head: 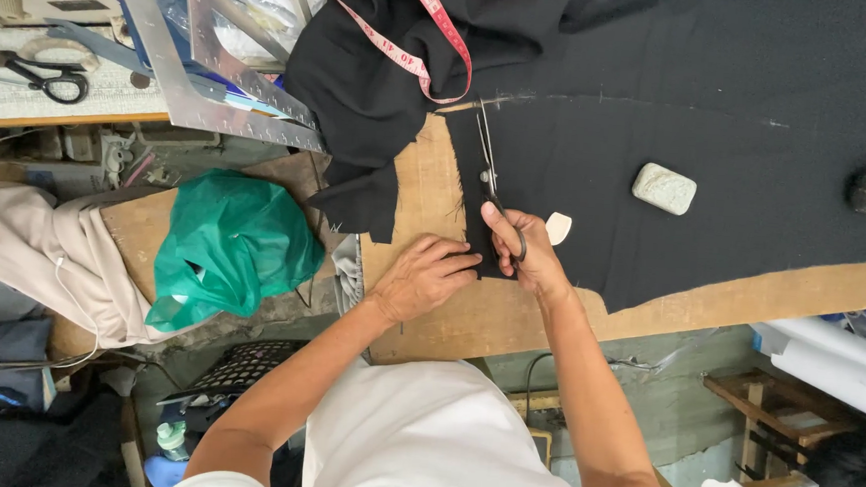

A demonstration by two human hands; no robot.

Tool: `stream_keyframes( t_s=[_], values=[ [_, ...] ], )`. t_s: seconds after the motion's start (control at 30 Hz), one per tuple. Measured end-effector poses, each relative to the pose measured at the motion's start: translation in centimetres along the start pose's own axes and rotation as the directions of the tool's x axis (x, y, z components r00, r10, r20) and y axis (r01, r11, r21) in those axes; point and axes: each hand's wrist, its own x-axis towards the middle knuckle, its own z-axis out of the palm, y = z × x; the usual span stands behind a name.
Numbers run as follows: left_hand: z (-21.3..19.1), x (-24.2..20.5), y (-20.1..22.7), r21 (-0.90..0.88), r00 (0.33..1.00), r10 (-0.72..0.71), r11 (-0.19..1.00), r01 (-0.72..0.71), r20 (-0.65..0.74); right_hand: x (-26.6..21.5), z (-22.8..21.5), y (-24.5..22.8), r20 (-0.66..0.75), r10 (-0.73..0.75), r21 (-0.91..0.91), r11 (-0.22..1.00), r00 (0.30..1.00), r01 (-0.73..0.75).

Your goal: The person cuts a large piece of black fabric using shears, following a marked line. They then use a ruler and chalk to draw straight lines on the fabric for further cutting.

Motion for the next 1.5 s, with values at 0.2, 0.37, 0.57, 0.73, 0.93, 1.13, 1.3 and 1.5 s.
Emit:
stream_keyframes(
  t_s=[0.2, 0.37, 0.57, 0.73, 0.93, 1.13, 1.3, 1.5],
  values=[
    [0.1, -0.1, -0.2, -0.009, 1.0, 0.004, 1.0, -0.004, 0.013, 0.5, 0.0, 0.7, 0.004, -0.014, -0.024, 1.0, 1.0, 0.014],
    [-0.2, -0.2, -0.2, -0.024, 0.999, -0.022, 0.999, 0.022, 0.032, 0.4, -0.4, 0.7, 0.024, 0.0, -0.035, 0.999, 1.0, 0.001],
    [-2.6, 1.6, 0.3, -0.307, 0.916, -0.372, 0.898, 0.316, -0.147, -3.3, -1.0, 3.7, -0.015, -0.023, -0.12, 0.993, 1.0, 0.021],
    [-5.4, 3.2, -2.2, -0.445, 0.692, -0.64, 0.754, 0.483, -0.334, -8.7, -2.2, 6.5, -0.065, -0.175, -0.531, 0.84, 0.982, 0.115],
    [-6.6, 4.2, -4.7, -0.303, 0.86, -0.427, 0.889, 0.343, -0.279, -11.5, -3.4, 10.8, 0.015, -0.301, -0.783, 0.59, 0.953, 0.199],
    [-6.8, 5.4, -2.6, 0.271, 0.982, -0.119, 0.95, 0.155, -0.145, -9.2, -2.8, 11.4, 0.122, -0.319, -0.925, 0.306, 0.94, 0.224],
    [-3.6, 2.7, 2.8, 0.337, 0.992, -0.129, 0.934, 0.12, 0.003, -6.5, -2.7, 11.7, 0.267, -0.252, -0.934, 0.172, 0.93, 0.314],
    [-0.4, -1.5, 2.8, 0.538, 0.976, -0.219, 0.824, 0.178, 0.014, -6.3, -4.2, 13.1, 0.449, -0.759, -0.789, -0.09, 0.471, 0.607]
  ],
)
